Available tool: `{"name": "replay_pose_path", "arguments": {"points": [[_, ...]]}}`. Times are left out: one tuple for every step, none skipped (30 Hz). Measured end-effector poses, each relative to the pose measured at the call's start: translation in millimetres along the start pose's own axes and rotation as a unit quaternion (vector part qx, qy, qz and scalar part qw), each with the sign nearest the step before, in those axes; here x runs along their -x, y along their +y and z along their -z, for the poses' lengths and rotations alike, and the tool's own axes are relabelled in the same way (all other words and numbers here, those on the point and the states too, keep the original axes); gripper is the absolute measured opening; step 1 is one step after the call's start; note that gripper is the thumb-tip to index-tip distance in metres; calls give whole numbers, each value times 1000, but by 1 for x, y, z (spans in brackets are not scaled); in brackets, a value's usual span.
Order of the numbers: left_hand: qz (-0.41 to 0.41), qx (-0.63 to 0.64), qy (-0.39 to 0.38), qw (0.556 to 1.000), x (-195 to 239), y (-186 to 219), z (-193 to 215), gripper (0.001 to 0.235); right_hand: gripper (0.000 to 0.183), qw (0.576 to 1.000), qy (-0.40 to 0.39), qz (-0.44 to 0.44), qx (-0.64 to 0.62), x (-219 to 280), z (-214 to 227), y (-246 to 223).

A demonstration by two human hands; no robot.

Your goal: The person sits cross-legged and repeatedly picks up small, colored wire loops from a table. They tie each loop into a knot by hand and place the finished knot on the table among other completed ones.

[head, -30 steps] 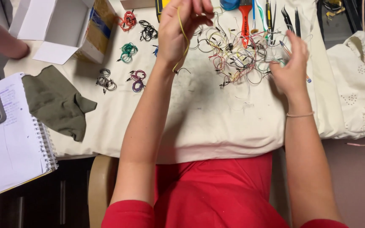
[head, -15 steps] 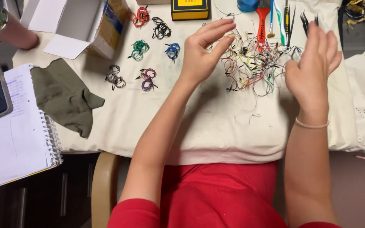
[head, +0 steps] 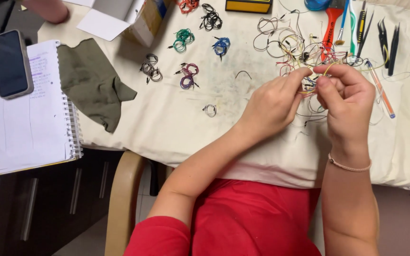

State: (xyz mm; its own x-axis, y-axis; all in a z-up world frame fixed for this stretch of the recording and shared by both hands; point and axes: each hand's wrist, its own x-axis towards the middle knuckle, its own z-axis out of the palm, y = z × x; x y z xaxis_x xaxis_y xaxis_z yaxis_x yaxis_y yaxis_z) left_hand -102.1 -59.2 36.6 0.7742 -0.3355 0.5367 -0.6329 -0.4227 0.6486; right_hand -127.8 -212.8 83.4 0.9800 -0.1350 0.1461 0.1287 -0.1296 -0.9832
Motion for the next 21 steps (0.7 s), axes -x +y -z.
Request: {"name": "replay_pose_path", "arguments": {"points": [[2, -2, 2, 1000, 4, 2, 3, 43, 15, 1000, -3, 0, -1, 0, 3, 6], [50, 7, -20, 998, 8, 4, 6, 39, 11, 998, 34, 2, -46, 0, 6, 11], [98, 16, -43, 994, 11, 6, 9, 36, 11, 993, 71, 3, -90, 0, 9, 17], [102, 16, -43, 994, 14, 4, 12, 36, 11, 993, 70, 0, -90, 1, 11, 14], [121, 59, -86, 987, 16, 2, 16, 19, 12, 989, 82, -2, -124, 2, 14, 12], [139, 102, -127, 977, 18, 0, 18, 21, 12, 983, 95, -3, -155, 2, 17, 8], [141, 102, -125, 977, 23, -3, 19, 21, 12, 984, 93, -5, -155, 2, 17, 10], [152, 171, -139, 964, 27, -6, 20, 21, 12, 984, 95, -10, -152, 2, 17, 11], [161, 238, -153, 945, 30, -9, 20, 23, 12, 984, 97, -15, -150, 2, 17, 12], [162, 239, -155, 945, 36, -11, 20, 23, 12, 984, 98, -17, -149, 3, 17, 11], [182, 281, -179, 925, 42, -14, 19, 24, 9, 976, 114, -38, -180, 3, 18, 10], [200, 320, -201, 904, 45, -17, 19, 26, 6, 967, 129, -56, -212, 2, 18, 8], [198, 320, -202, 904, 51, -19, 18, 26, 6, 967, 131, -54, -213, 3, 19, 7], [220, 394, -245, 858, 56, -20, 17, 22, 6, 961, 145, -61, -228, 4, 21, 7], [241, 464, -285, 803, 62, -21, 17, 19, 7, 955, 160, -67, -243, 4, 23, 6], [241, 464, -286, 803, 64, -22, 19, 19, 7, 954, 160, -67, -243, 6, 20, 3], [247, 481, -305, 785, 67, -22, 22, 18, 9, 957, 162, -61, -232, 9, 18, 1], [251, 496, -322, 766, 68, -23, 24, 18, 14, 960, 163, -54, -221, 10, 16, -3], [249, 496, -323, 766, 68, -21, 28, 18, 14, 960, 163, -52, -221, 12, 14, 5], [245, 527, -311, 751, 68, -20, 32, 22, 22, 985, 102, 63, -121, 14, 11, 13], [240, 558, -300, 735, 67, -19, 36, 25, 30, 983, 44, 179, -18, 16, 8, 20]]}}
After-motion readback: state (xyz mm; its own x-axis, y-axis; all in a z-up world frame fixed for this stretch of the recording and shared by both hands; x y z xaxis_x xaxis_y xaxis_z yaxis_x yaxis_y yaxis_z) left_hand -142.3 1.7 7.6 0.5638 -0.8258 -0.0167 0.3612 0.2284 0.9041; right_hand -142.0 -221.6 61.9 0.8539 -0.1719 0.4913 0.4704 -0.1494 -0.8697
